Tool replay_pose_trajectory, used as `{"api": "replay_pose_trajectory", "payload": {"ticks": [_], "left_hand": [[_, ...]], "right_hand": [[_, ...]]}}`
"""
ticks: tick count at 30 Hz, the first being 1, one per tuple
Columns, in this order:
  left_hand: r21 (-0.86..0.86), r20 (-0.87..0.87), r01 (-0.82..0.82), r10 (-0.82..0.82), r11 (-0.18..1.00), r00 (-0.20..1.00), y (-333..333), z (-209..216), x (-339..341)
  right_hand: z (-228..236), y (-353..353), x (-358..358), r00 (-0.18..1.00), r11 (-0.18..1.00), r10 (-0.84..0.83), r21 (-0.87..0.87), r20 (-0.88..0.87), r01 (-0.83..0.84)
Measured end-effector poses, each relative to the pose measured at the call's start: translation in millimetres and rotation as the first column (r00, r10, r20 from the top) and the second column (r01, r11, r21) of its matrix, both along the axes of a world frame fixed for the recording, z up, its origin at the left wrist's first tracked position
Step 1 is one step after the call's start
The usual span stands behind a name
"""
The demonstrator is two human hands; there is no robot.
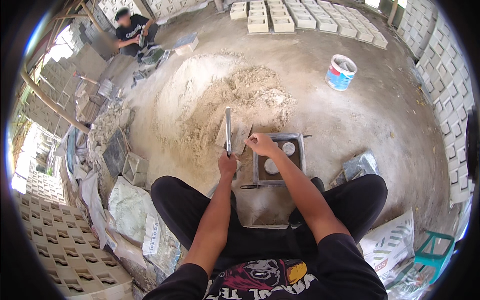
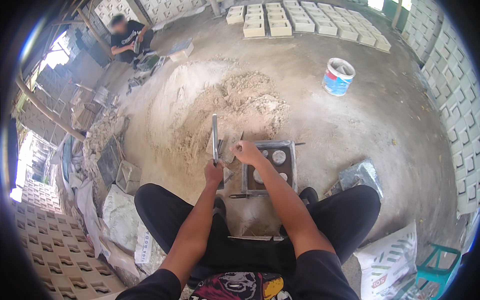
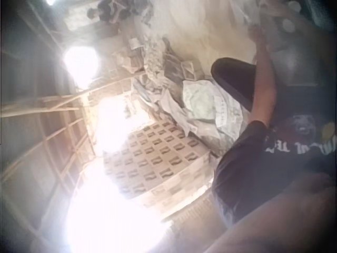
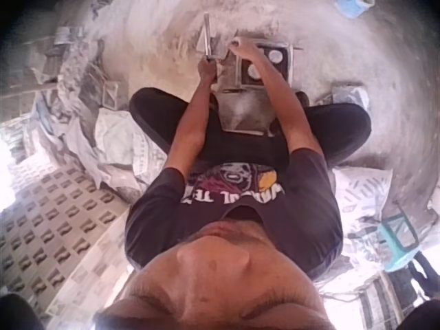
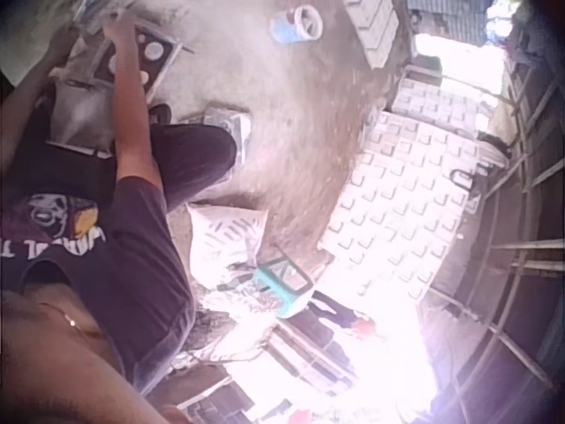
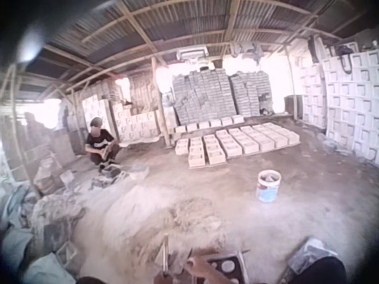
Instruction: The person manufactures concrete vent blocks by packing a cement mixture into a square metal mold with cylindrical inserts, tamping the mixture down with a metal tool, and then scraping off the excess to level the surface.
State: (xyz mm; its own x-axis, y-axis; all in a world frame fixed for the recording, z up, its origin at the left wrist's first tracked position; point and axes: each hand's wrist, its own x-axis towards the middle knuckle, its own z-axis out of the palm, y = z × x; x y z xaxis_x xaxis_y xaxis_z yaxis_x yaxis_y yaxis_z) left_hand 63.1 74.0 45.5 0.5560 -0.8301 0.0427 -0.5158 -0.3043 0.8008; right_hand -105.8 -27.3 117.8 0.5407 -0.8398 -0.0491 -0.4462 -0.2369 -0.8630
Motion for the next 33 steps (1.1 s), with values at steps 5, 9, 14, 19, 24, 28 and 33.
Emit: {"api": "replay_pose_trajectory", "payload": {"ticks": [5, 9, 14, 19, 24, 28, 33], "left_hand": [[0.229, 0.074, -0.118, 0.103, 0.966, 0.992, 8, -28, 39], [0.267, 0.046, -0.092, 0.083, 0.959, 0.996, 10, -56, 75], [0.233, 0.027, -0.051, 0.046, 0.971, 0.999, -21, -76, 90], [0.315, -0.044, -0.031, 0.047, 0.949, 0.998, -21, -100, 103], [0.321, -0.041, -0.097, 0.116, 0.942, 0.992, 18, -113, 115], [0.311, 0.048, -0.082, 0.071, 0.947, 0.996, 2, -118, 104], [0.301, 0.088, -0.184, 0.164, 0.936, 0.982, 25, -132, 117]], "right_hand": [[-66, 0, 47, 0.999, 1.000, 0.011, 0.020, -0.039, -0.010], [-111, -19, 95, 0.994, 0.985, -0.088, 0.145, -0.065, 0.097], [-162, -61, 138, 0.934, 0.843, -0.338, 0.406, -0.113, 0.353], [-187, -57, 175, 0.799, 0.791, -0.550, 0.156, -0.245, 0.592], [-157, -28, 193, 0.839, 0.736, -0.538, 0.533, 0.085, 0.418], [-173, -51, 171, 0.742, 0.698, -0.669, 0.383, 0.045, 0.605], [-148, -21, 189, 0.709, 0.553, -0.702, 0.580, -0.062, 0.598]]}}
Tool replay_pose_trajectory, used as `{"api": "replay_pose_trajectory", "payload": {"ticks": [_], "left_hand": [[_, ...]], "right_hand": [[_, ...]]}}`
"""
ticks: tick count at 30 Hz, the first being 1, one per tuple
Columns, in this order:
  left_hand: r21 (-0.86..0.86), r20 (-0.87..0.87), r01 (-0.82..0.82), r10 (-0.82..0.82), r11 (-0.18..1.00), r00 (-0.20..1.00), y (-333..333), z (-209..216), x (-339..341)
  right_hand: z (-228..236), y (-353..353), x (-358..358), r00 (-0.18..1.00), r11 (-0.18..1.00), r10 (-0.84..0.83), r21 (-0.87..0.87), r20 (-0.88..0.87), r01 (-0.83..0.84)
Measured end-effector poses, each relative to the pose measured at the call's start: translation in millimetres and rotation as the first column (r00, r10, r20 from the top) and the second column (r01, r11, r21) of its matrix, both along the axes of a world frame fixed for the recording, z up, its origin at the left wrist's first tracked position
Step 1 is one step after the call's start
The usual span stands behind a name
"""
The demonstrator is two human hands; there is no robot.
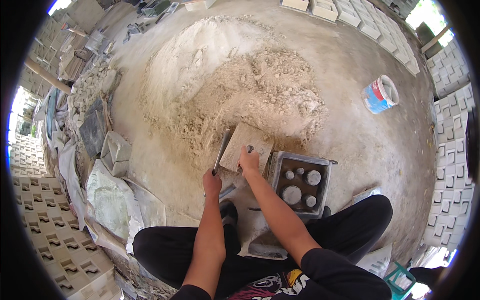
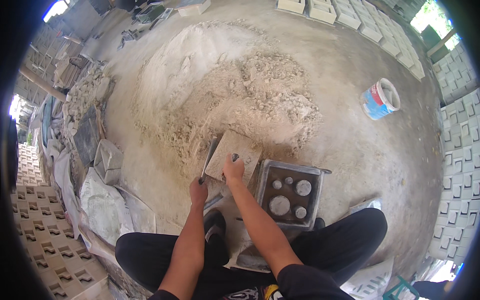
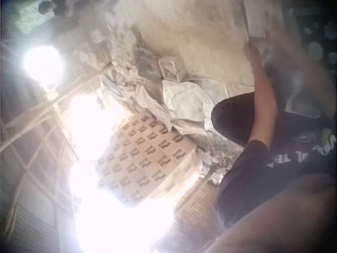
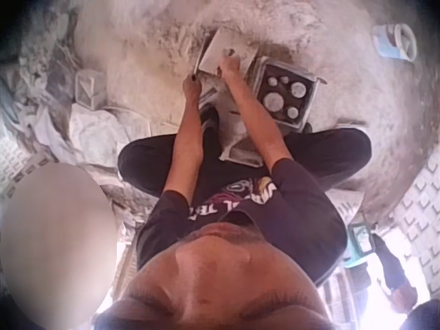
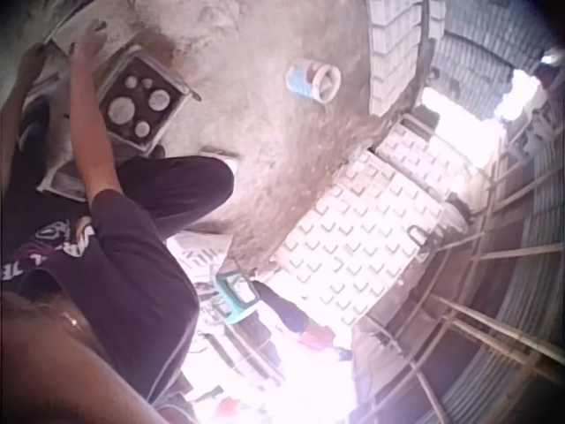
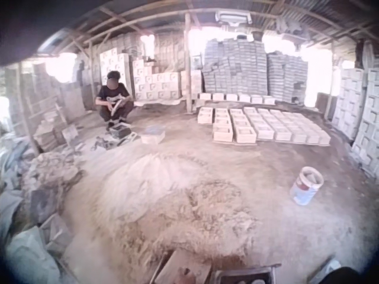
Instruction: The person manufactures concrete vent blocks by packing a cement mixture into a square metal mold with cylindrical inserts, tamping the mixture down with a metal tool, and then scraping off the excess to level the surface.
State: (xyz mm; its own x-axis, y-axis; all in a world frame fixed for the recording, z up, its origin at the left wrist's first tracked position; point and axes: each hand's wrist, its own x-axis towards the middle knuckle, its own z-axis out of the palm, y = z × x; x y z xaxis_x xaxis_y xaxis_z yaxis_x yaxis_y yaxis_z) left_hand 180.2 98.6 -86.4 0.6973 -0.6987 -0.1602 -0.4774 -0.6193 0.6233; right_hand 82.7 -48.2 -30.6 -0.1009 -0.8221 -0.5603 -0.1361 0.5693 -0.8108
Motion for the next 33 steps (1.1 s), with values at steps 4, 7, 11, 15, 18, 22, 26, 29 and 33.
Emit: {"api": "replay_pose_trajectory", "payload": {"ticks": [4, 7, 11, 15, 18, 22, 26, 29, 33], "left_hand": [[-0.160, 0.114, 0.021, -0.003, 0.987, 0.993, -30, 12, -6], [-0.270, 0.057, -0.051, 0.069, 0.961, 0.996, -42, 28, -3], [-0.298, -0.073, -0.143, 0.127, 0.944, 0.989, -58, 45, -7], [-0.353, -0.255, -0.181, 0.092, 0.918, 0.963, -81, 71, -19], [-0.388, -0.378, -0.201, 0.044, 0.900, 0.925, -76, 72, -4], [-0.356, -0.352, -0.071, -0.064, 0.932, 0.934, -86, 87, -27], [-0.434, -0.287, -0.026, -0.111, 0.901, 0.952, -87, 83, -37], [-0.309, -0.430, 0.014, -0.153, 0.951, 0.890, -87, 71, -39], [-0.270, -0.462, -0.047, -0.087, 0.962, 0.882, -78, 66, -50]], "right_hand": [[-29, -38, -13, 0.992, 0.996, 0.043, -0.077, -0.116, -0.052], [-22, -29, -9, 0.989, 0.995, 0.094, 0.029, -0.113, -0.091], [-11, 4, -15, 0.946, 0.959, 0.134, -0.203, -0.295, -0.199], [4, -3, -31, 0.924, 0.913, 0.106, -0.332, -0.368, -0.236], [42, 4, -30, 0.899, 0.870, 0.198, -0.353, -0.390, -0.344], [68, -4, -58, 0.870, 0.849, 0.297, -0.308, -0.395, -0.430], [87, 4, -75, 0.792, 0.779, 0.340, -0.320, -0.507, -0.539], [96, 0, -91, 0.746, 0.765, 0.426, -0.237, -0.511, -0.599], [98, 5, -107, 0.697, 0.719, 0.464, -0.227, -0.547, -0.657]]}}
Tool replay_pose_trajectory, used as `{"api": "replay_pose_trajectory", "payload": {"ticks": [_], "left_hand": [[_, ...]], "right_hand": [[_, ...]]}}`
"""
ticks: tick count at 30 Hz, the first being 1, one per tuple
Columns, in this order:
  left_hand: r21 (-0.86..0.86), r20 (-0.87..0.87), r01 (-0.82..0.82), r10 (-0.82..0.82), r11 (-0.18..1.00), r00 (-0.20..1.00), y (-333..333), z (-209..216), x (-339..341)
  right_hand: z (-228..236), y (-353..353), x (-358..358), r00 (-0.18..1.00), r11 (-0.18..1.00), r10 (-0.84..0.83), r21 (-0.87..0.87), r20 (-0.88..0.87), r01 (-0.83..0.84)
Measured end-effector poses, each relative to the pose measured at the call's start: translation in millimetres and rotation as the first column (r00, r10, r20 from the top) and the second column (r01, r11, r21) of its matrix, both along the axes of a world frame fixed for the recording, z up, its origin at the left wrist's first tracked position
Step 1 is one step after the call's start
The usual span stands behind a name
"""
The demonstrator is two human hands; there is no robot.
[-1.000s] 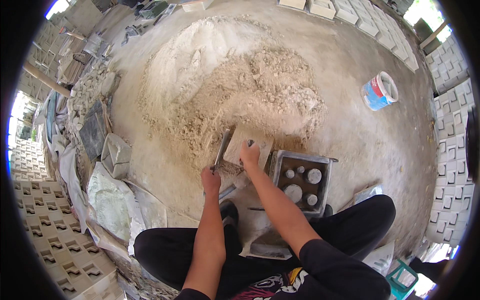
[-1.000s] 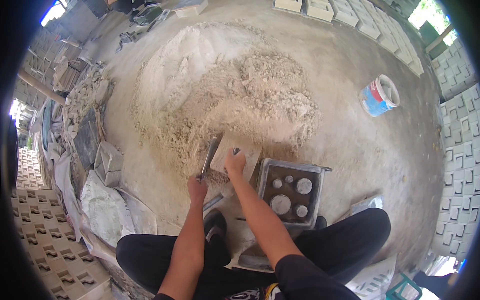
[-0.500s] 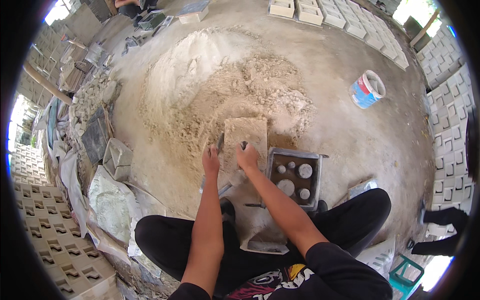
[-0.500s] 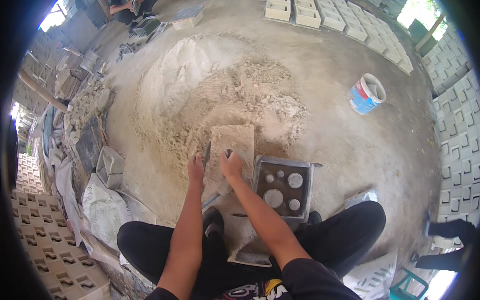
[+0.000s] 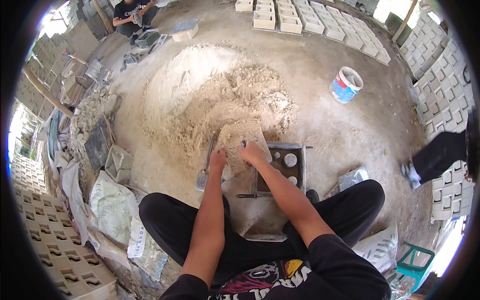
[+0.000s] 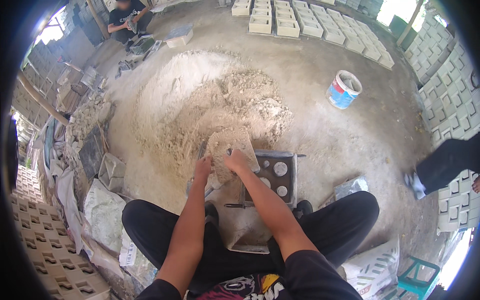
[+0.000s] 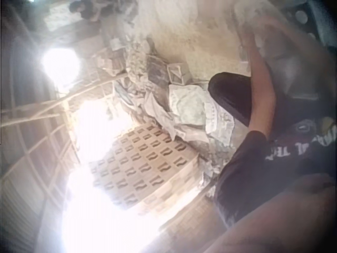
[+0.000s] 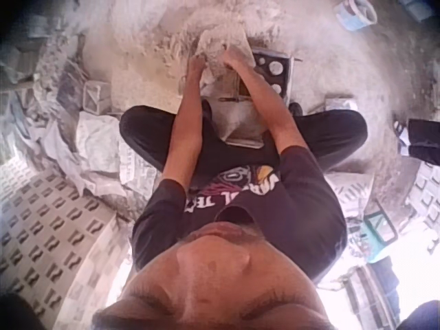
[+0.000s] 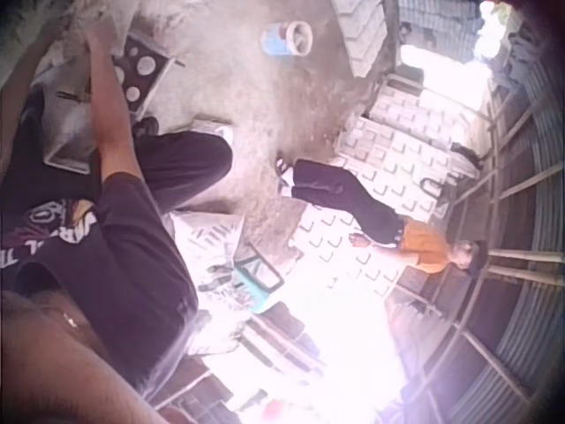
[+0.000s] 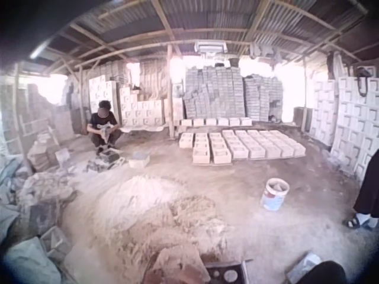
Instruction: The person manufactures concrete vent blocks by packing a cement mixture into a square metal mold with cylindrical inserts, tamping the mixture down with a metal tool, and then scraping off the excess to level the surface.
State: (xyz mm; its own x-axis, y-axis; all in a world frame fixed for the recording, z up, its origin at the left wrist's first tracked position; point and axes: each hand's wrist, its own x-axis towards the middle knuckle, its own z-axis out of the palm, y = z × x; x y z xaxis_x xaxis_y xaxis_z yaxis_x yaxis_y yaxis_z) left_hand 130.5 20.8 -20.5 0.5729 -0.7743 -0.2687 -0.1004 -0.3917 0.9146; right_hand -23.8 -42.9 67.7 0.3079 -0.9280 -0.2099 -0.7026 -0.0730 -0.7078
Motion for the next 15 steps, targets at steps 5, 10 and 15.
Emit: {"api": "replay_pose_trajectory", "payload": {"ticks": [5, 10, 15], "left_hand": [[0.143, -0.094, 0.142, -0.130, 0.979, 0.987, -1, 29, -25], [0.020, -0.013, 0.050, -0.050, 0.999, 0.999, 10, 37, 0], [-0.057, -0.087, 0.014, -0.019, 0.998, 0.996, -4, 37, -24]], "right_hand": [[-22, -18, -25, 0.998, 0.997, -0.008, 0.082, 0.069, 0.002], [22, -8, -32, 0.969, 0.934, 0.002, 0.346, 0.249, -0.091], [69, -36, -112, 0.962, 0.909, 0.143, 0.353, 0.234, -0.222]]}}
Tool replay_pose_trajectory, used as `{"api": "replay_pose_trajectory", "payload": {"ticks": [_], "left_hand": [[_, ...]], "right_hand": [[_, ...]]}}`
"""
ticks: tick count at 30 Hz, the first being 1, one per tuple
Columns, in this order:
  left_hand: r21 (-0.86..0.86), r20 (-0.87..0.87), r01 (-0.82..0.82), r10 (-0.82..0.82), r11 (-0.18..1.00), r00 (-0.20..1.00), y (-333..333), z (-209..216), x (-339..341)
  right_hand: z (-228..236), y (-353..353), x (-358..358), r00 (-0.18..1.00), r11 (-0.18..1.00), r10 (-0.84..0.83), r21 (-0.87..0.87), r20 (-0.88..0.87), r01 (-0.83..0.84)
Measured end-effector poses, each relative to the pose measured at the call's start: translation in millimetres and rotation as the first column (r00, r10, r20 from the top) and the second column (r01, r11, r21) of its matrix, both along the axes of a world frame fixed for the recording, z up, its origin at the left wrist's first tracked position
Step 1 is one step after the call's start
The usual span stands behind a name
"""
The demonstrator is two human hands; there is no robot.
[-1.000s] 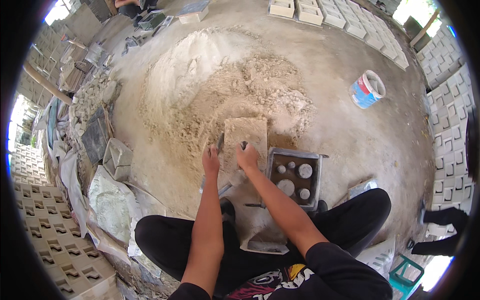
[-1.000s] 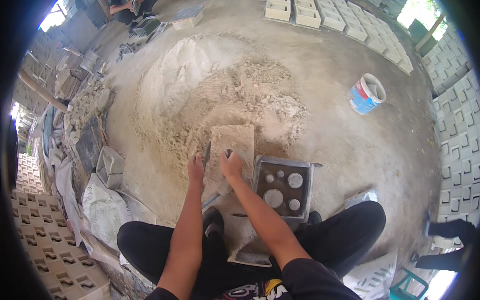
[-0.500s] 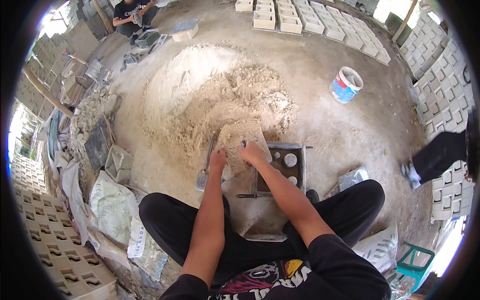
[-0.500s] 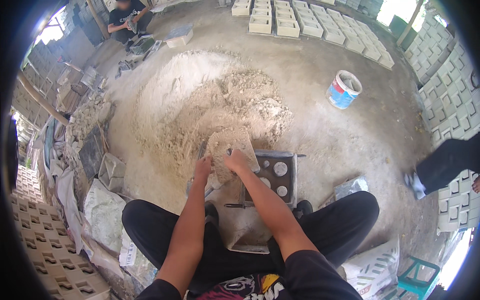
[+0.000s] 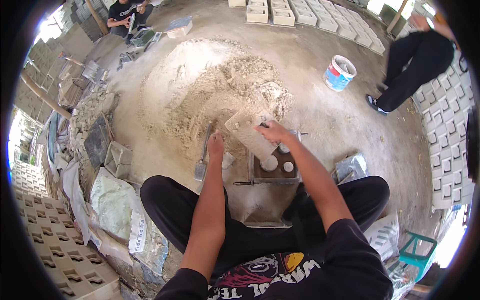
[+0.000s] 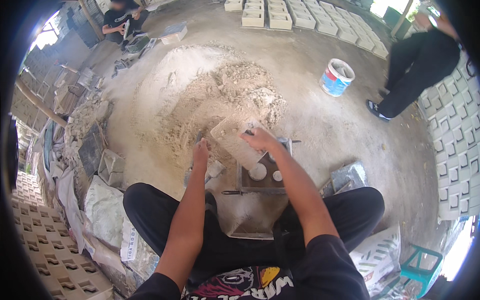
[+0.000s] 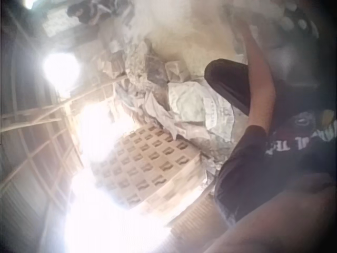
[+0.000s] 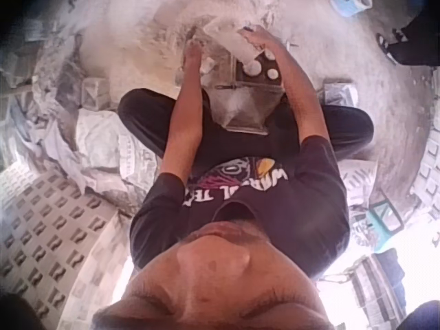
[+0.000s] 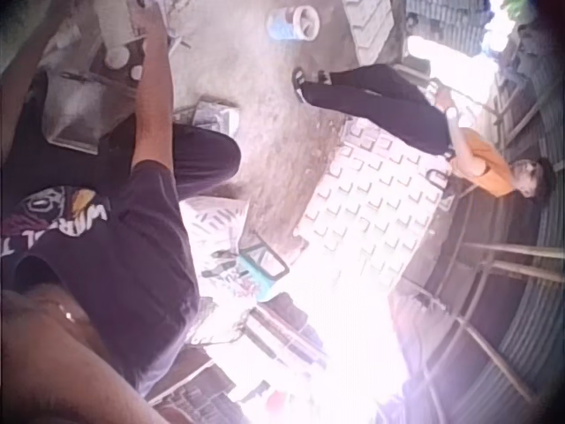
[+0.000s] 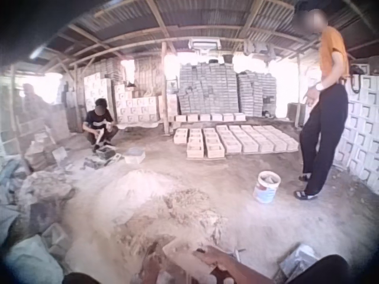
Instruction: The person manufactures concrete vent blocks by packing a cement mixture into a square metal mold with cylindrical inserts, tamping the mixture down with a metal tool, and then scraping off the excess to level the surface.
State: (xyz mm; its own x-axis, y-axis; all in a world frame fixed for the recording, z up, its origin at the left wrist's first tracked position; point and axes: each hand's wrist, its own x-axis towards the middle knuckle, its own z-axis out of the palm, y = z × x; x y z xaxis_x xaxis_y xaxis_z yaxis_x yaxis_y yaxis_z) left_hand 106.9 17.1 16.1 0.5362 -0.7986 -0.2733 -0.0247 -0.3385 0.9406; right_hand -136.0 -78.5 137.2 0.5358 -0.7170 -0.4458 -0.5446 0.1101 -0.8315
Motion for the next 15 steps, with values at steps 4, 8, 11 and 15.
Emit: {"api": "replay_pose_trajectory", "payload": {"ticks": [4, 8, 11, 15], "left_hand": [[-0.045, -0.158, 0.015, -0.022, 0.999, 0.987, -9, -5, -29], [-0.214, -0.374, -0.016, -0.066, 0.977, 0.925, -15, 1, -80], [-0.104, -0.494, 0.104, -0.143, 0.989, 0.858, -11, 16, -105], [-0.070, -0.497, 0.228, -0.232, 0.971, 0.836, -1, 22, -114]], "right_hand": [[49, 3, -47, 0.984, 0.990, 0.138, -0.005, -0.112, -0.139], [59, 12, -89, 0.928, 0.977, 0.200, -0.003, -0.315, -0.212], [46, 23, -111, 0.894, 0.964, 0.254, 0.018, -0.369, -0.266], [31, 33, -111, 0.855, 0.937, 0.328, 0.025, -0.402, -0.348]]}}
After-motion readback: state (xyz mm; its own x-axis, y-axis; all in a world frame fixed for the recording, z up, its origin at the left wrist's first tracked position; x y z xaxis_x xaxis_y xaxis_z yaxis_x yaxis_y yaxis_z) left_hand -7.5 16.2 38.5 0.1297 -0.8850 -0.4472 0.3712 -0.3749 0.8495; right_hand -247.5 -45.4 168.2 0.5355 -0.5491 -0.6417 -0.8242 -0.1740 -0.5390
